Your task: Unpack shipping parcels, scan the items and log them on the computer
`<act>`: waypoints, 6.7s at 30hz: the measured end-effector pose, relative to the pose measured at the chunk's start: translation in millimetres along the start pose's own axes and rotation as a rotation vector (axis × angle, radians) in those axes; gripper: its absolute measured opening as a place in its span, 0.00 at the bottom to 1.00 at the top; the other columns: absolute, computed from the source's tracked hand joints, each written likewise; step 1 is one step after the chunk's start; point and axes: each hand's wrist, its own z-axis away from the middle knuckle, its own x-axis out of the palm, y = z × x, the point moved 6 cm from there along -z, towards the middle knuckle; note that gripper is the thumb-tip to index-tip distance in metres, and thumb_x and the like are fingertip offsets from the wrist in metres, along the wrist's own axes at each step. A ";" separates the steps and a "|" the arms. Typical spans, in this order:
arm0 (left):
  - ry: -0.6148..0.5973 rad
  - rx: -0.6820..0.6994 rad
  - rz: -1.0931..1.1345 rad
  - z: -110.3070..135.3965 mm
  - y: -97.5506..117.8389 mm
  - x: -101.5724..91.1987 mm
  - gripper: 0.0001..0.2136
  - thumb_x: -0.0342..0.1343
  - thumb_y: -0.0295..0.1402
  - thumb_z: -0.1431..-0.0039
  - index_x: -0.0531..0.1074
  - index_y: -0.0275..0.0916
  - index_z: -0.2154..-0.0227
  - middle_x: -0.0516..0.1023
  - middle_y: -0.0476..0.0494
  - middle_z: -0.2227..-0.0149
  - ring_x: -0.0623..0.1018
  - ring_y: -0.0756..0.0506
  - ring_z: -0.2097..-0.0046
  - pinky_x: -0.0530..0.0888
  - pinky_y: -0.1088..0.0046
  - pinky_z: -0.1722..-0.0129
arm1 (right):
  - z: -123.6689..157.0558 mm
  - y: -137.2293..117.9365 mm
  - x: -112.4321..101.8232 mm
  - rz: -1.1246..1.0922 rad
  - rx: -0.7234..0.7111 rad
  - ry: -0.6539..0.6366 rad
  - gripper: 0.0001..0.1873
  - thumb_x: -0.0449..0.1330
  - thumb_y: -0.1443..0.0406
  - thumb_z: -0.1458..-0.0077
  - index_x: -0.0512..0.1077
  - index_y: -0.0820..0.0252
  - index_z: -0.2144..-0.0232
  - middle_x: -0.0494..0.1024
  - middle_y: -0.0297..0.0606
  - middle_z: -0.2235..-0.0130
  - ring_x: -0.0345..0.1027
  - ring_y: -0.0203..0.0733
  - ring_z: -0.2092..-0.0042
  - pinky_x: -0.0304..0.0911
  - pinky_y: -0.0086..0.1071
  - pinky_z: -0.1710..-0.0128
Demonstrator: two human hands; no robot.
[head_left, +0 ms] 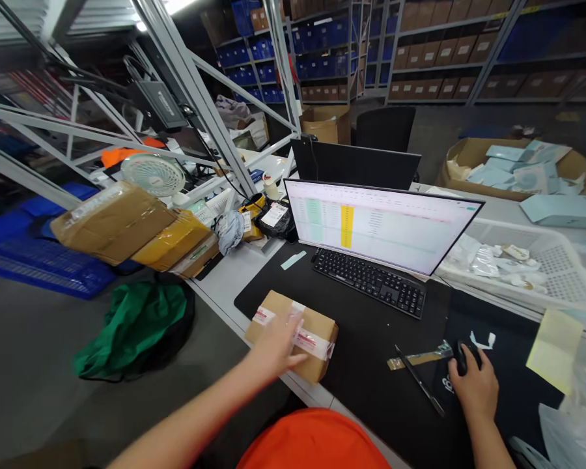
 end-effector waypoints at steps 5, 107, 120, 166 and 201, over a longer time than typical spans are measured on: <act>0.204 -0.120 -0.025 20.9 60.1 56.0 0.43 0.67 0.45 0.47 0.57 0.39 0.31 0.55 0.19 0.29 0.60 0.18 0.31 0.64 0.35 0.38 | 0.3 0.1 1.0 0.006 0.012 -0.006 0.30 0.52 0.55 0.40 0.75 0.68 0.43 0.65 0.60 0.37 0.65 0.65 0.40 0.65 0.55 0.45; 0.750 0.220 -0.041 178.4 -100.6 77.4 0.12 0.46 0.24 0.28 0.75 0.32 0.54 0.76 0.30 0.40 0.71 0.42 0.34 0.78 0.67 0.40 | 22.0 -614.2 -57.6 0.270 -2.081 -0.628 0.18 0.48 0.70 0.34 0.77 0.59 0.54 0.76 0.47 0.60 0.64 0.48 0.59 0.46 0.41 0.56; 0.680 0.043 0.189 166.0 -111.3 64.5 0.26 0.61 0.42 0.36 0.68 0.31 0.41 0.68 0.24 0.34 0.71 0.34 0.34 0.77 0.60 0.40 | -57.2 -619.7 -16.3 0.346 -1.904 -0.507 0.21 0.47 0.72 0.35 0.77 0.57 0.50 0.75 0.47 0.59 0.61 0.50 0.56 0.46 0.42 0.54; 0.660 -0.253 1.111 79.9 -248.5 -15.4 0.22 0.53 0.54 0.38 0.83 0.40 0.66 0.86 0.39 0.58 0.84 0.37 0.54 0.79 0.59 0.49 | 75.3 -462.9 -20.0 -1.043 0.176 -1.047 0.31 0.70 0.41 0.60 0.59 0.55 0.79 0.63 0.28 0.77 0.55 0.34 0.73 0.57 0.30 0.71; 0.400 0.152 0.068 24.9 -80.0 22.7 0.30 0.44 0.57 0.34 0.73 0.34 0.50 0.73 0.29 0.53 0.72 0.31 0.49 0.69 0.49 0.45 | 28.4 -357.1 -37.1 -0.224 -1.004 -0.476 0.14 0.54 0.60 0.30 0.77 0.55 0.50 0.77 0.42 0.55 0.65 0.46 0.53 0.53 0.41 0.46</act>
